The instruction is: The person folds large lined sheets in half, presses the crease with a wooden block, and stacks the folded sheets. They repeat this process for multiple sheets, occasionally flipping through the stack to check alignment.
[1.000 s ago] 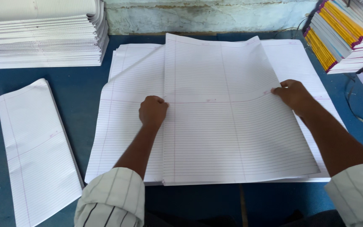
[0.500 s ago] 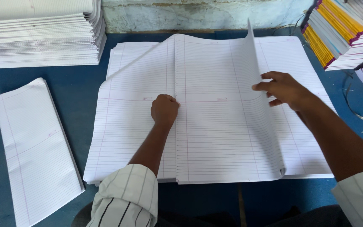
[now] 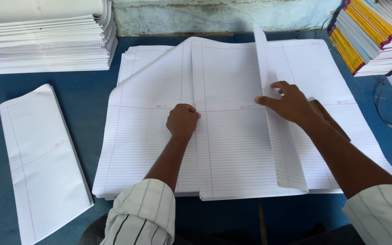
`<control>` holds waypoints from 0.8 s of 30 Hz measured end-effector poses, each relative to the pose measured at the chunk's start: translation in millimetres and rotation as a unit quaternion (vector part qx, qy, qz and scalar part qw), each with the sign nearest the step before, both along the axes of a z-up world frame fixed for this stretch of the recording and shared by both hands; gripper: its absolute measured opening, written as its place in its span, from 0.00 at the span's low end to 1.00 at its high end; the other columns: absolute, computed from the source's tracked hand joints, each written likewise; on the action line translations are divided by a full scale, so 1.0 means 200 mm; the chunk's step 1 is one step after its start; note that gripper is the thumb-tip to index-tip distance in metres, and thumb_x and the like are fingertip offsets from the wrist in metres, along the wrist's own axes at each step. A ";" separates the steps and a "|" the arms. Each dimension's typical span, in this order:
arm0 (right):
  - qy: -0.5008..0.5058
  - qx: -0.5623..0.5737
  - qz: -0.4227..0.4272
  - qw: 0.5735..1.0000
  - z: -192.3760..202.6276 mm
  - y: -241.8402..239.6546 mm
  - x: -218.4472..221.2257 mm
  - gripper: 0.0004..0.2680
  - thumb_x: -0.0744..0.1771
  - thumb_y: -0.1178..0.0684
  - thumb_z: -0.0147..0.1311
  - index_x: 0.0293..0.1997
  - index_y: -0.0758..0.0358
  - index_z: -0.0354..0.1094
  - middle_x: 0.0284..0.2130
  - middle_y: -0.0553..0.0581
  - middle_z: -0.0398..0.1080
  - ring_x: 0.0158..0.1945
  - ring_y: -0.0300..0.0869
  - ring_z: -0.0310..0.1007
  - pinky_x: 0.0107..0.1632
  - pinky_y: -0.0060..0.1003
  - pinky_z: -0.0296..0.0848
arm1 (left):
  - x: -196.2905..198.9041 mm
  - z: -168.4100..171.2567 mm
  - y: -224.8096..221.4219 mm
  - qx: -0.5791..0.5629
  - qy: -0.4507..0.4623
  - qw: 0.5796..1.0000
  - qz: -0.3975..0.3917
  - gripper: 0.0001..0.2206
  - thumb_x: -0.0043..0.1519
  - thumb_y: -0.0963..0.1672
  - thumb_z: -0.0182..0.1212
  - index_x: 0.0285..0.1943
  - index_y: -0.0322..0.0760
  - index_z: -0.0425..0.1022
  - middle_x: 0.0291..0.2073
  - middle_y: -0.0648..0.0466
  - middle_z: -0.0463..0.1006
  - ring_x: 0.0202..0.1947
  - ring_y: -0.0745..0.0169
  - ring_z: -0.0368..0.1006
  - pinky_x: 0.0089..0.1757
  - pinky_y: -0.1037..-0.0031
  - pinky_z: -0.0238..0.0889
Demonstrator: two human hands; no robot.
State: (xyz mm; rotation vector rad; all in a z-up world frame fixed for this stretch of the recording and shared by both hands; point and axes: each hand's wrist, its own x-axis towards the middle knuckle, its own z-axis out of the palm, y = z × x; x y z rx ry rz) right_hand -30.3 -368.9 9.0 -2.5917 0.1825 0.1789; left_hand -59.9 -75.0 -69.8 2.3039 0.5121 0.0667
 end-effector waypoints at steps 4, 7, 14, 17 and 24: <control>-0.078 0.011 0.048 0.996 -0.08 -0.01 0.00 0.27 0.66 0.32 0.58 0.64 0.64 0.66 0.57 0.74 0.67 0.60 0.60 0.71 0.57 0.53 0.72 | 0.01 -0.02 -0.05 0.021 -0.003 1.000 -0.019 0.09 0.56 0.47 0.71 0.44 0.46 0.85 0.34 0.57 0.85 0.36 0.61 0.80 0.39 0.66 0.72; -0.113 0.012 0.058 0.992 -0.13 -0.04 0.01 0.20 0.69 0.39 0.54 0.63 0.63 0.68 0.55 0.71 0.69 0.57 0.57 0.73 0.56 0.51 0.73 | 0.03 -0.02 -0.08 0.021 -0.005 0.999 -0.027 0.09 0.56 0.46 0.70 0.45 0.46 0.85 0.35 0.56 0.85 0.37 0.61 0.80 0.39 0.66 0.72; -0.009 -0.032 -0.019 0.999 -0.20 -0.13 0.01 0.23 0.67 0.43 0.56 0.70 0.58 0.60 0.61 0.70 0.62 0.60 0.56 0.70 0.59 0.51 0.74 | 0.07 -0.04 -0.12 0.015 -0.014 1.000 -0.016 0.10 0.56 0.45 0.70 0.46 0.44 0.84 0.37 0.55 0.85 0.38 0.60 0.81 0.40 0.67 0.74; -0.052 0.009 0.080 0.995 -0.26 -0.15 0.02 0.27 0.69 0.41 0.49 0.77 0.61 0.46 0.68 0.72 0.57 0.70 0.60 0.61 0.70 0.53 0.61 | 0.07 -0.04 -0.12 0.005 -0.019 1.000 -0.009 0.10 0.56 0.45 0.71 0.45 0.42 0.83 0.37 0.55 0.85 0.39 0.60 0.81 0.41 0.67 0.73; -0.046 -0.015 0.107 0.993 -0.40 -0.09 -0.02 0.28 0.69 0.37 0.42 0.78 0.51 0.40 0.77 0.66 0.35 0.78 0.57 0.35 0.75 0.58 0.34 | 0.11 -0.07 -0.07 -0.027 -0.009 0.999 -0.039 0.11 0.53 0.42 0.72 0.44 0.41 0.83 0.38 0.55 0.85 0.40 0.61 0.81 0.41 0.68 0.74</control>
